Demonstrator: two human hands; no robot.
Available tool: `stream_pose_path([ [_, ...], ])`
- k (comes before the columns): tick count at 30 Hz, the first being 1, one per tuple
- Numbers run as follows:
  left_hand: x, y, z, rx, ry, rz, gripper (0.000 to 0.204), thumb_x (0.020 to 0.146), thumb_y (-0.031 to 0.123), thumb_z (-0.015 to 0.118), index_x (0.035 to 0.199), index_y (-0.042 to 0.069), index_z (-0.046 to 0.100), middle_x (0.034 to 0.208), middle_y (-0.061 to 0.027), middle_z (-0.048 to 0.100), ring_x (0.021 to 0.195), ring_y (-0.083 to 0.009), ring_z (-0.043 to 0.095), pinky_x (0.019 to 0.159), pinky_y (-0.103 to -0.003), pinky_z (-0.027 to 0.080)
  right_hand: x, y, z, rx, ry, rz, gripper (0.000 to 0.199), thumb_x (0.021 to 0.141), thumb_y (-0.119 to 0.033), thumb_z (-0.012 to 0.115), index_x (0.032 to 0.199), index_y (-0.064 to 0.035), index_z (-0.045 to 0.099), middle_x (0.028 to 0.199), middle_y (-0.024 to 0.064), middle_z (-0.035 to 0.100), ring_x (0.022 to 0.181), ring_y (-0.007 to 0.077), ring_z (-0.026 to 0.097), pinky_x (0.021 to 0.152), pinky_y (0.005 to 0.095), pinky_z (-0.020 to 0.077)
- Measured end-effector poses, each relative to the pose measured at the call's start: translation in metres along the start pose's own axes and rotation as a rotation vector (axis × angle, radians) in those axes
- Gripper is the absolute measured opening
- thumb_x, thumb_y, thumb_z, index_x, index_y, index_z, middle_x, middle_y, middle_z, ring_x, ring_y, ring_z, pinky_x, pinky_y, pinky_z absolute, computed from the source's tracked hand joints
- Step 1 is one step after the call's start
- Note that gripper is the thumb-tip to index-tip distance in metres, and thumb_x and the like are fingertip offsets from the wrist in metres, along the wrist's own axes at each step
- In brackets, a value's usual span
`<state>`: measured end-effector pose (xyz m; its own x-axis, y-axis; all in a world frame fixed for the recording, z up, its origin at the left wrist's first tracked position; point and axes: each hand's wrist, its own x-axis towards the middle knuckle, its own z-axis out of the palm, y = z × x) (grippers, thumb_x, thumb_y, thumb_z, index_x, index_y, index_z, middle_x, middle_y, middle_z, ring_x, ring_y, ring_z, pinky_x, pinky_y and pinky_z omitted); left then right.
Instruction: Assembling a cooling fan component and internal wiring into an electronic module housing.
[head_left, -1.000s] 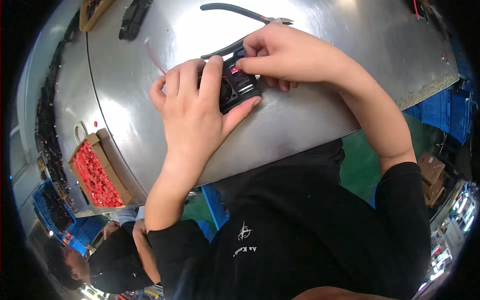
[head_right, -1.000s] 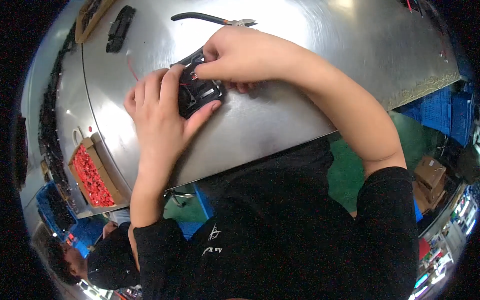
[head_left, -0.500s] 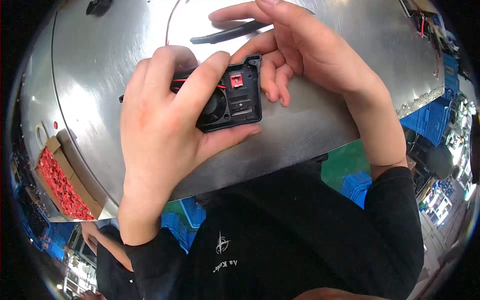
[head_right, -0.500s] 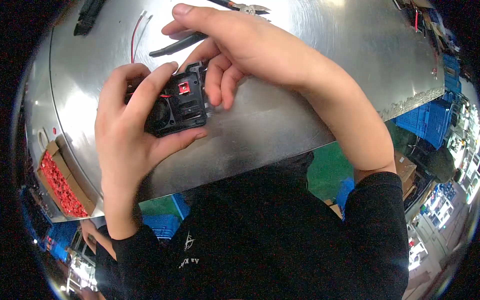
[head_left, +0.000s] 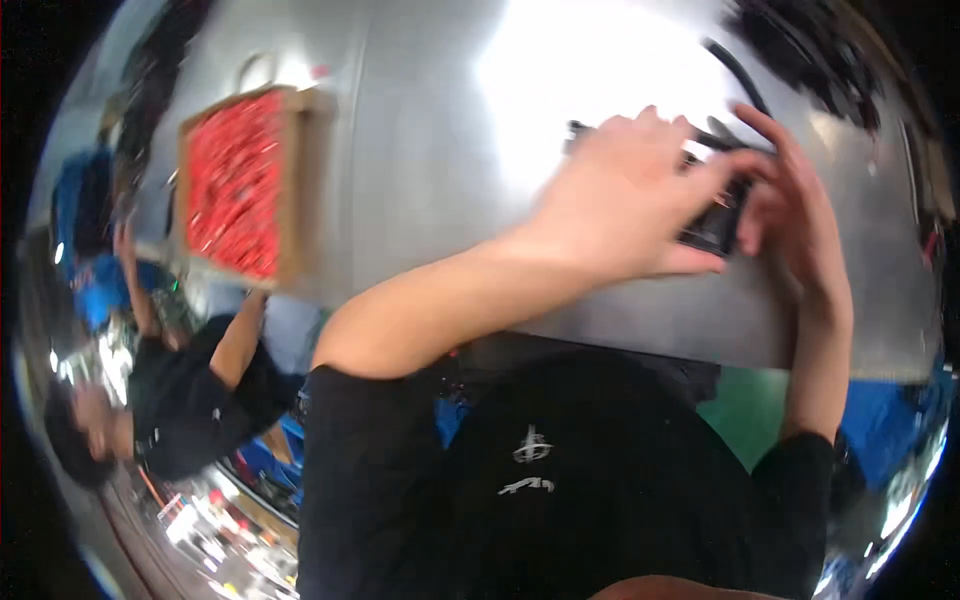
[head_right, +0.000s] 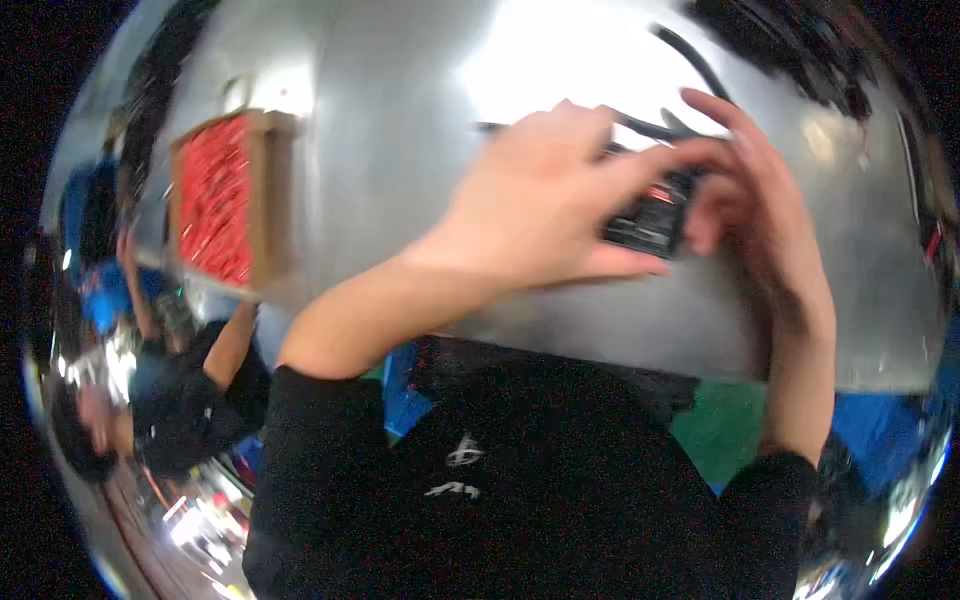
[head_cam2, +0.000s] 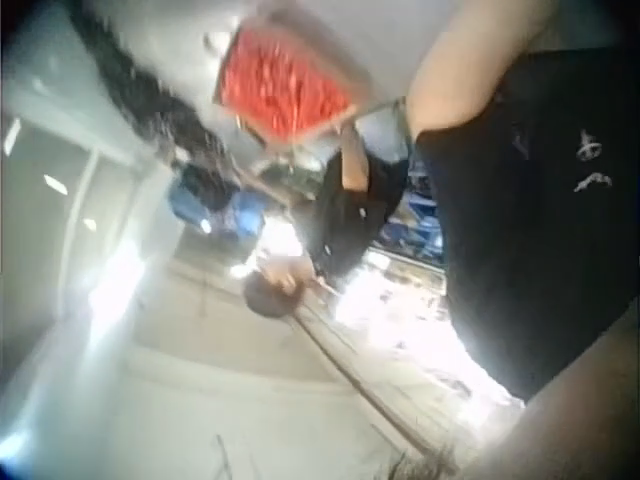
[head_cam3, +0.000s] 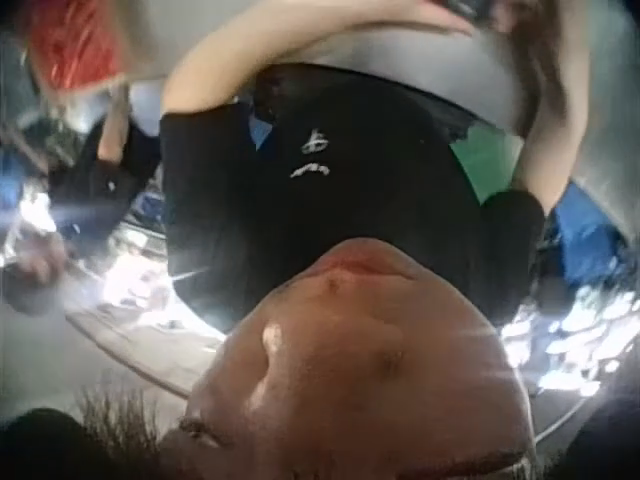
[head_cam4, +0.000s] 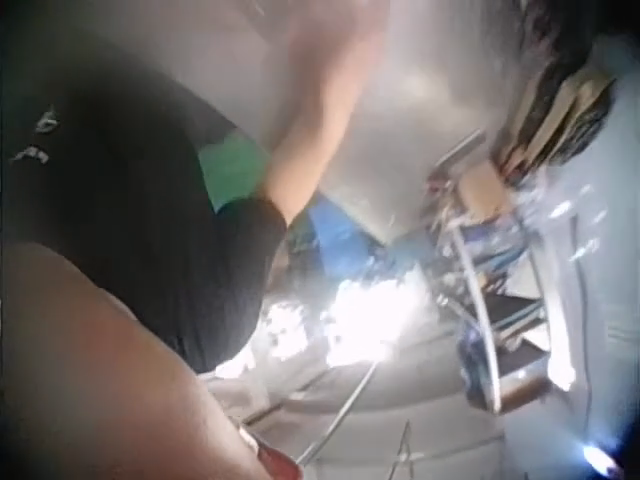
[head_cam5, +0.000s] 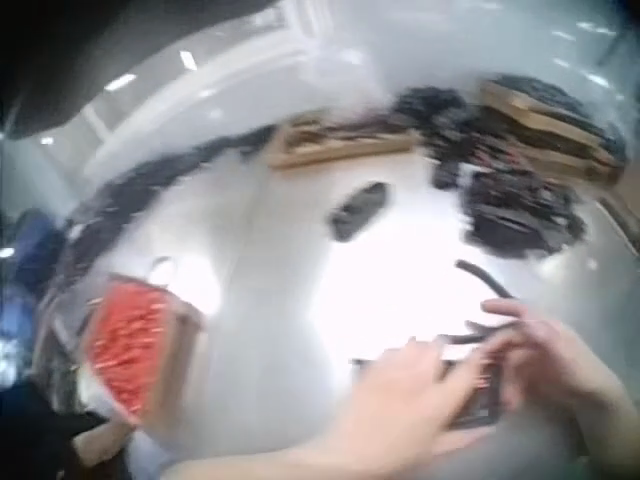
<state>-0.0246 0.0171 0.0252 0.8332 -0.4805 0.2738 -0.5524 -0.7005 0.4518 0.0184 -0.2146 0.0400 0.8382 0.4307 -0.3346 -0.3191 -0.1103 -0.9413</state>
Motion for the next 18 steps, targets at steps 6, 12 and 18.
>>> stream_pose_path([
  [6, -0.007, 0.008, 0.013, 0.048, 0.118, -0.036, 0.074, 0.072, 0.062, 0.082, 0.118, 0.005, 0.07, 0.112, -0.0182, 0.063, 0.106, -0.0332, 0.062, 0.086, -0.042, 0.052, 0.014, -0.003, 0.003, -0.178, 0.292, -0.448, 0.047, 0.11, -0.028, 0.045, 0.147, -0.0008, 0.052, 0.097, 0.0009, 0.058, 0.055, 0.0013, 0.046, 0.045, 0.0158, 0.0336],
  [12, -0.006, 0.008, 0.01, -0.059, 0.054, -0.083, 0.066, 0.074, 0.057, 0.081, 0.117, 0.008, 0.075, 0.125, -0.0168, 0.065, 0.122, -0.0302, 0.058, 0.102, -0.045, 0.047, 0.059, -0.079, 0.12, -0.549, -0.13, -0.667, 0.028, 0.106, -0.013, 0.053, 0.128, -0.0015, 0.064, 0.096, -0.0001, 0.059, 0.076, 0.0037, 0.049, 0.064, 0.0196, 0.0383],
  [18, -0.022, -0.027, 0.026, -0.187, 0.416, 0.04, 0.048, 0.084, 0.044, 0.077, 0.115, 0.007, 0.075, 0.124, -0.017, 0.07, 0.12, -0.0273, 0.066, 0.098, -0.045, 0.05, 0.172, -0.085, 0.348, -1.189, -0.444, -0.956, 0.024, 0.095, -0.026, 0.066, 0.107, -0.0047, 0.069, 0.088, 0.0193, 0.07, 0.087, 0.0406, 0.068, 0.08, 0.0511, 0.0538],
])
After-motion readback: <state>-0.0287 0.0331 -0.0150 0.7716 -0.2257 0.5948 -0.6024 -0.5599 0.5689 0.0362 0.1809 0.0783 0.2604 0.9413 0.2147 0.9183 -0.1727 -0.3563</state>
